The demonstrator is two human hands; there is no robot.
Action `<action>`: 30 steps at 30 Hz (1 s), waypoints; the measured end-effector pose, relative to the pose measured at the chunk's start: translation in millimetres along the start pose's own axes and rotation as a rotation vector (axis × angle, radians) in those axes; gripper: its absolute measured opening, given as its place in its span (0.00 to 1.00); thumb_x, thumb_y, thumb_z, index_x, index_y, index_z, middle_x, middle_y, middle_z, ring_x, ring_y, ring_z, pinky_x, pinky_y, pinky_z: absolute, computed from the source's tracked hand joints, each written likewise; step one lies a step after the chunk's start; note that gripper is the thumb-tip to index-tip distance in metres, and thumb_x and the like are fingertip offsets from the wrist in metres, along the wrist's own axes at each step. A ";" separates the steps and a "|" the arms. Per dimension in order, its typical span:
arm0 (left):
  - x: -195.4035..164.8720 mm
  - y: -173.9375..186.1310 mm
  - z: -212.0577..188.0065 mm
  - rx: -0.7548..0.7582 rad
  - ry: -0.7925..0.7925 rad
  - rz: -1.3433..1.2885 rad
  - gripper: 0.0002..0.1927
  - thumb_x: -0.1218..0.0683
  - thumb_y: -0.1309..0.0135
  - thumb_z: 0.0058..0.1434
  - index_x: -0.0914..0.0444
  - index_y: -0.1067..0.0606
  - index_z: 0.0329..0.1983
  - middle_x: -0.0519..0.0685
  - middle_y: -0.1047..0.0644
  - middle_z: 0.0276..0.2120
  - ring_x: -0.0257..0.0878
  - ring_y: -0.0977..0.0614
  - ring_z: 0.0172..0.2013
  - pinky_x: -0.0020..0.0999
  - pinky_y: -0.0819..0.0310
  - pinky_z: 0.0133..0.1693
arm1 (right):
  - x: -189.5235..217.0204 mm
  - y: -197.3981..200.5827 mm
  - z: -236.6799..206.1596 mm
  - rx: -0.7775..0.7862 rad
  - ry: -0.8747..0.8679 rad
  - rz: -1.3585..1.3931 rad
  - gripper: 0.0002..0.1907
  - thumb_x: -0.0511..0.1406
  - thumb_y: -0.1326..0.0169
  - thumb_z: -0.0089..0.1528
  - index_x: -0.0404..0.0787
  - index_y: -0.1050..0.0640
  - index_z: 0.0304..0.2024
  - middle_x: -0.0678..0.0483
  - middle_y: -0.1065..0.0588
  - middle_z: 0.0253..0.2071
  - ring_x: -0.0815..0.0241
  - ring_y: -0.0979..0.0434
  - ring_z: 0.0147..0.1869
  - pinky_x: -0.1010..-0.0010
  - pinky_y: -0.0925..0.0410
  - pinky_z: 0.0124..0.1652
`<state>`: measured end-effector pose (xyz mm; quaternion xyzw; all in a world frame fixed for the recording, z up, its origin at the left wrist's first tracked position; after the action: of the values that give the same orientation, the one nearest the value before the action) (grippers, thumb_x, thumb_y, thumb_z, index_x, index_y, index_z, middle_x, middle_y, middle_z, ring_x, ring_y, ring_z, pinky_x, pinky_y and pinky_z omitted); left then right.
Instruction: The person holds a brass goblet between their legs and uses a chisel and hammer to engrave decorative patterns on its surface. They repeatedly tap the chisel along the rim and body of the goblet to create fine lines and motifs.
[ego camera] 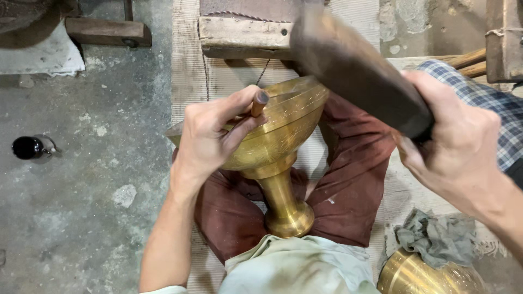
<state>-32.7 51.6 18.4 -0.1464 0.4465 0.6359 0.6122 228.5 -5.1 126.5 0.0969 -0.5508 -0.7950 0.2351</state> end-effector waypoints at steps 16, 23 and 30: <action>3.0 -22.8 -44.9 -0.510 0.212 -0.158 0.17 0.68 0.35 0.64 0.70 0.25 0.54 0.50 0.18 0.41 0.32 0.15 0.40 0.26 0.18 0.43 | 29.2 12.6 62.7 0.384 0.185 -0.569 0.21 0.38 0.44 0.65 0.51 0.26 0.61 0.58 0.26 0.32 0.61 0.22 0.31 0.70 0.30 0.30; 7.3 -35.2 -53.8 -0.627 0.198 -0.258 0.22 0.69 0.39 0.70 0.66 0.34 0.61 0.54 0.17 0.41 0.32 0.15 0.41 0.24 0.17 0.46 | 7.9 -12.7 56.6 0.856 -0.006 -0.817 0.25 0.40 0.54 0.69 0.58 0.33 0.70 0.61 0.26 0.34 0.66 0.20 0.30 0.74 0.29 0.23; 7.9 -35.1 -57.7 -0.665 0.193 -0.161 0.20 0.68 0.36 0.66 0.66 0.31 0.56 0.52 0.16 0.38 0.24 0.23 0.26 0.17 0.30 0.29 | 34.0 22.6 73.0 0.271 0.175 -0.222 0.24 0.31 0.41 0.64 0.44 0.26 0.63 0.50 0.25 0.38 0.55 0.23 0.34 0.67 0.31 0.33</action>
<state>-23.2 8.4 -33.3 -0.4318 0.2578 0.6793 0.5345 174.8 32.8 178.3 0.2564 -0.6163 -0.7230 0.1779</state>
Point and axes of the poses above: each hand's wrist, its own z-axis towards the middle knuckle, its own y-axis out of the back of the hand, x = y × z, the point moved 5 cm from there along z, towards the middle knuckle
